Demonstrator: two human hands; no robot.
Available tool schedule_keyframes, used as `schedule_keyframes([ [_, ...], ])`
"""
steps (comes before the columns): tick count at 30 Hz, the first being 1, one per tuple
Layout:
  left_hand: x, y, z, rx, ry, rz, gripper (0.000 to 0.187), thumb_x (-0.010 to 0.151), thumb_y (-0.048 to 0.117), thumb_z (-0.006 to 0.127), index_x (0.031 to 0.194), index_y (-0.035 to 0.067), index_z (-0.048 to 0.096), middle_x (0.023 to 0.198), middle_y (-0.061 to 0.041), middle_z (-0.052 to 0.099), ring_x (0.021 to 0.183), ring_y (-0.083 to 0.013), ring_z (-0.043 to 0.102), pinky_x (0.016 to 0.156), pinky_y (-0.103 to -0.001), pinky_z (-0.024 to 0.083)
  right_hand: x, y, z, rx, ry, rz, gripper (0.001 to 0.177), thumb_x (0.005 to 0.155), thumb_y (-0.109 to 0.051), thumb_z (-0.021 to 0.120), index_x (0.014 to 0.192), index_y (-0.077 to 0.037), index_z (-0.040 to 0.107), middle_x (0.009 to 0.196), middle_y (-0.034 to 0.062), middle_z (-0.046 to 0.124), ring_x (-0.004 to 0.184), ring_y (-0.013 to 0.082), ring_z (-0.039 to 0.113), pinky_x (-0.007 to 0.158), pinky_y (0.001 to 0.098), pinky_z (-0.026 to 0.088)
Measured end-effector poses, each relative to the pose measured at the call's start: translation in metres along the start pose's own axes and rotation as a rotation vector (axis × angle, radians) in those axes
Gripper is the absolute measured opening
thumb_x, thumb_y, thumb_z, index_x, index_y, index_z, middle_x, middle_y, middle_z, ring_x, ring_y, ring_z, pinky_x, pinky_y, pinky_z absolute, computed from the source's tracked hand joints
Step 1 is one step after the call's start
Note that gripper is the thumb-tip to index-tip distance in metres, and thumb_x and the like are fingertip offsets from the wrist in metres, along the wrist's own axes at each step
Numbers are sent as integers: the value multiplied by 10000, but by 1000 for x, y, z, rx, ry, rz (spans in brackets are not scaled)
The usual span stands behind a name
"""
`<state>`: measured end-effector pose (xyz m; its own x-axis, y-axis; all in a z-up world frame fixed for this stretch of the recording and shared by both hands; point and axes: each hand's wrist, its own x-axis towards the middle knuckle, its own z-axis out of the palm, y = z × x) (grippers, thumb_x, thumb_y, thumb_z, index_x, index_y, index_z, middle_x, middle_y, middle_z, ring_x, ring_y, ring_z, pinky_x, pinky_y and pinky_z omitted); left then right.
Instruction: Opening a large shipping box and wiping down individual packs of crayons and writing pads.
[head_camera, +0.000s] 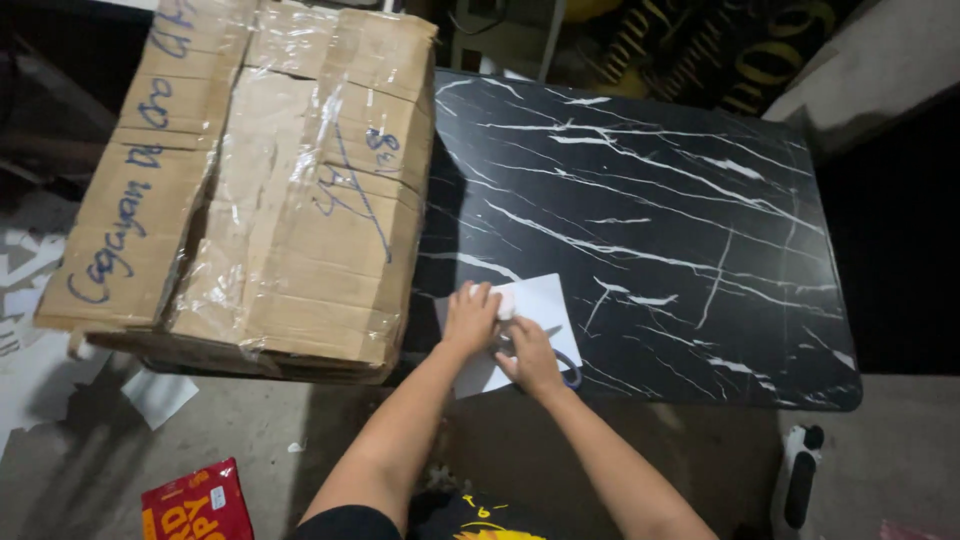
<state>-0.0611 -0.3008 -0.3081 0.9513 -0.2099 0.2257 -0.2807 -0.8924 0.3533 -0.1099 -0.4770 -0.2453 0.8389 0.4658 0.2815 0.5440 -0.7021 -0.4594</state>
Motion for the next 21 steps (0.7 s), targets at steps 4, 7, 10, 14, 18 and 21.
schedule_keyframes([
  [4, 10, 44, -91, -49, -57, -18, 712, 671, 328, 830, 1332, 182, 610, 1529, -187, 448, 1382, -544, 355, 983, -760, 375, 2, -1, -10, -34, -34, 22, 690, 656, -195, 847, 1259, 2, 575, 1320, 220, 525, 1237, 415, 510, 1057, 491, 411],
  [7, 18, 61, -180, -36, -4, -10, 820, 619, 341, 846, 1383, 160, 610, 1553, -249, 434, 1360, -580, 353, 938, -793, 370, 11, 6, -11, -80, -32, -51, 639, 654, -203, 830, 1202, 8, 579, 1306, 217, 540, 1195, 422, 528, 1023, 500, 418],
  [10, 9, 35, -270, -247, 157, 79, 623, 732, 289, 781, 1314, 112, 647, 1391, -175, 579, 1287, -423, 530, 1012, -591, 459, 41, 1, -15, -126, -5, -103, 478, 761, -261, 807, 1118, -15, 604, 1219, 187, 585, 1141, 383, 558, 969, 497, 428],
  [14, -13, -51, -371, 45, 257, -13, 238, 912, 249, 767, 998, 43, 685, 1057, -174, 683, 1037, -368, 644, 924, -491, 503, 131, -51, -36, -169, 143, -162, 395, 845, -326, 765, 1027, -3, 629, 1107, 179, 618, 1091, 363, 565, 939, 494, 427],
  [18, -14, -104, -381, 84, 150, -449, 706, 783, 415, 833, 1194, -87, 554, 1007, -303, 643, 891, -476, 651, 682, -548, 523, 223, -122, -50, -56, 312, -371, 331, 908, -322, 766, 1020, -42, 630, 1184, 162, 623, 1154, 373, 581, 998, 494, 436],
  [21, -18, -107, -366, -156, 3, -483, 836, 773, 482, 838, 1270, -68, 450, 897, -328, 678, 871, -508, 666, 734, -563, 528, 271, -181, -55, 80, 215, -539, 240, 942, -212, 692, 1129, -65, 662, 1366, 164, 600, 1301, 385, 542, 1109, 491, 416],
])
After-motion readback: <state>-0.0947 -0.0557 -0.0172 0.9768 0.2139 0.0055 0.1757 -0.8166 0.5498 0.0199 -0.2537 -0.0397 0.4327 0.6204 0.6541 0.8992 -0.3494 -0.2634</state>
